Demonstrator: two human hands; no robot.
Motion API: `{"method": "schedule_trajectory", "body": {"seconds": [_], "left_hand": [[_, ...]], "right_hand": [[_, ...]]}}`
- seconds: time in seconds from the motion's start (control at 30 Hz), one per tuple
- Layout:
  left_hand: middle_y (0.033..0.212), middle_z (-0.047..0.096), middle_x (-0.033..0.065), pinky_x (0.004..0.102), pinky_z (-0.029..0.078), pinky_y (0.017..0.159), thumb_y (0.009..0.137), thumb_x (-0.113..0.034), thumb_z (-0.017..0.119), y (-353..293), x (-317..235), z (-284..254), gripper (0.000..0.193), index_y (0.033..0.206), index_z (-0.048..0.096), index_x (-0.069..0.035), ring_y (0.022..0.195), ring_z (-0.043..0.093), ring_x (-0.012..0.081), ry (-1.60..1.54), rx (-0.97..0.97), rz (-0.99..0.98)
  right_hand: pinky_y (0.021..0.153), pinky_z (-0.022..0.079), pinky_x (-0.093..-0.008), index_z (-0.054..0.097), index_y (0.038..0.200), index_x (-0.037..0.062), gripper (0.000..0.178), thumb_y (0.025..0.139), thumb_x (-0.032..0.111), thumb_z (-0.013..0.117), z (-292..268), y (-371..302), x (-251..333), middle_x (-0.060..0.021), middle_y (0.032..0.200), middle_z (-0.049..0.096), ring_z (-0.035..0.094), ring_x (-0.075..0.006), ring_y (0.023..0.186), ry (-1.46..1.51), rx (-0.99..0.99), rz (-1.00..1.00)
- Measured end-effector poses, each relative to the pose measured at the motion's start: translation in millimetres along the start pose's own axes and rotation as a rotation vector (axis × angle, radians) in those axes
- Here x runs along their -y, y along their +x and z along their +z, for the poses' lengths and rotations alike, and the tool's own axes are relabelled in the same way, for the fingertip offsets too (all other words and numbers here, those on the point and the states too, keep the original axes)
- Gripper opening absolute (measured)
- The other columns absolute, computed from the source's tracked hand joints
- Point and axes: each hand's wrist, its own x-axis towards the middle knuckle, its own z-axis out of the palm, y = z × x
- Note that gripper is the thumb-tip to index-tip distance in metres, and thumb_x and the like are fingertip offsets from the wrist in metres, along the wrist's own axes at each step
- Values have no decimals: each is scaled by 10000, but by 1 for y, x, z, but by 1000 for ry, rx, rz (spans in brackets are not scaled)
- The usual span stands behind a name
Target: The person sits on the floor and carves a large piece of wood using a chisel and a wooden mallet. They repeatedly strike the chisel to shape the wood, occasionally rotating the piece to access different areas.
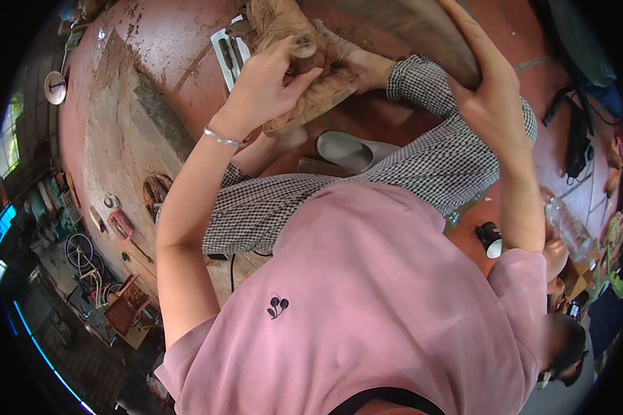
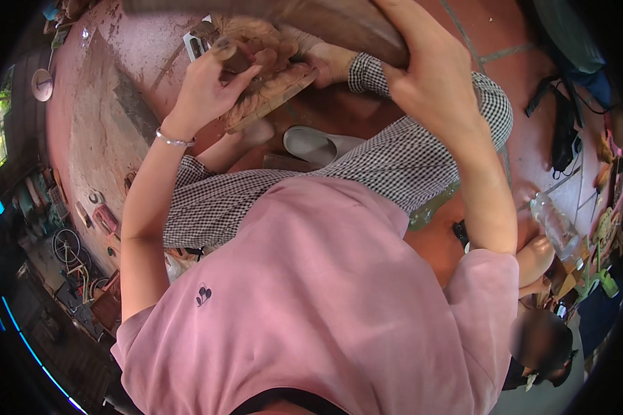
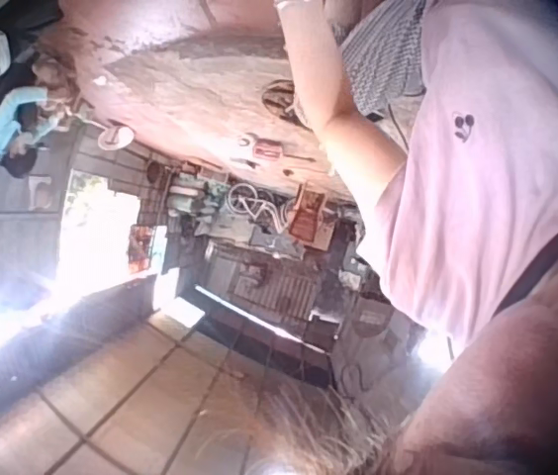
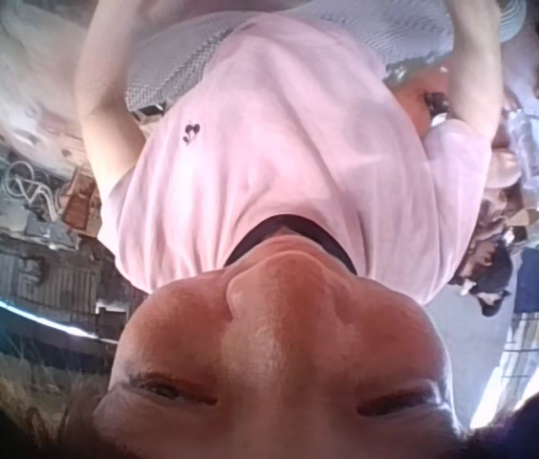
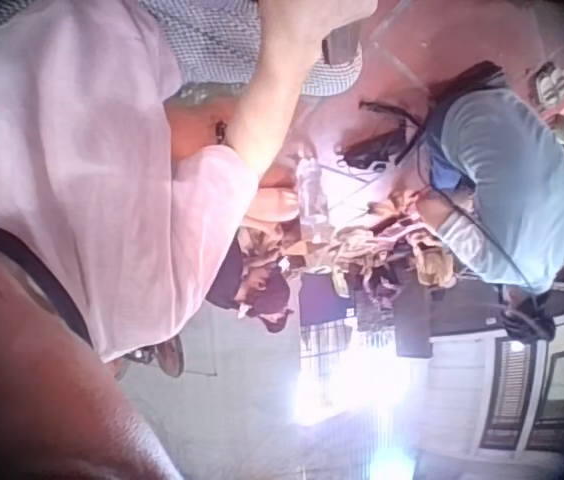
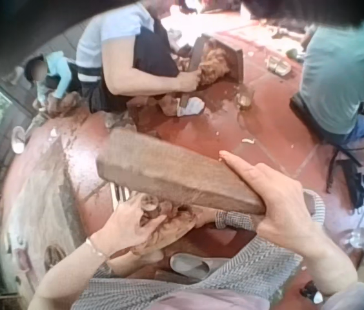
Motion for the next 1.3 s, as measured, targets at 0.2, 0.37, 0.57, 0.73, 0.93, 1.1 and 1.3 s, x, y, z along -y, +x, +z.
{"method": "schedule_trajectory", "body": {"seconds": [0.2, 0.37, 0.57, 0.73, 0.93, 1.1, 1.3], "left_hand": [[983, 642, 71, 237, 556, 675, 965, -81, 626, -5, 16, -64, 224, 1151, 535, 4, 806, 677, 135, -523, -476, -249], [820, 578, 70, 310, 442, 660, 992, -209, 586, -52, 115, -116, 246, 1066, 576, 25, 737, 526, 158, 48, -445, -448], [988, 676, 262, 483, 494, 805, 976, -317, 565, -248, 208, -186, 379, 1127, 605, 28, 941, 654, 437, 519, -59, -907], [995, 661, 283, 478, 487, 816, 958, -305, 579, -368, 250, -213, 416, 1199, 573, 34, 937, 634, 444, 492, -159, -1110], [1219, 589, 286, 446, 489, 924, 958, -262, 540, -403, 267, -165, 471, 1360, 527, -16, 1104, 609, 407, 156, -187, -1481], [1222, 582, 281, 449, 493, 919, 950, -257, 549, -365, 268, -107, 465, 1349, 536, -17, 1096, 610, 410, 141, -206, -1379], [1225, 573, 276, 452, 498, 914, 941, -250, 561, -352, 255, -91, 458, 1335, 547, -18, 1086, 611, 414, 191, -262, -1250]], "right_hand": [[714, 491, -266, 563, 1121, 25, 318, 819, -21, 651, 17, -2, -22, -22, 866, 624, 610, -115, 794, 703, 10, 450], [523, 491, -310, 485, 1025, 16, 259, 822, -12, 644, 69, -12, -69, -79, 741, 587, 585, -168, 578, 1063, -32, 960], [449, 462, -300, 471, 1041, 8, 263, 824, 37, 617, 145, -45, -116, -80, 707, 563, 556, -164, 525, 975, -46, 1128], [477, 475, -299, 459, 1220, -27, 434, 851, 89, 655, 157, -52, -143, -78, 743, 578, 551, -149, 540, 882, -40, 1037], [557, 508, -324, 421, 1353, -40, 663, 845, 244, 739, 156, -47, -130, -128, 861, 624, 603, -189, 637, 742, 88, 1025], [1011, 463, -411, 382, 1405, -56, 852, 749, 365, 726, 159, -59, -131, -305, 1279, 575, 577, -399, 1197, 245, 178, 829], [1004, 461, -422, 418, 1406, -7, 793, 766, 359, 708, 159, -48, -126, -287, 1261, 588, 583, -390, 1184, 196, 251, 807]]}}
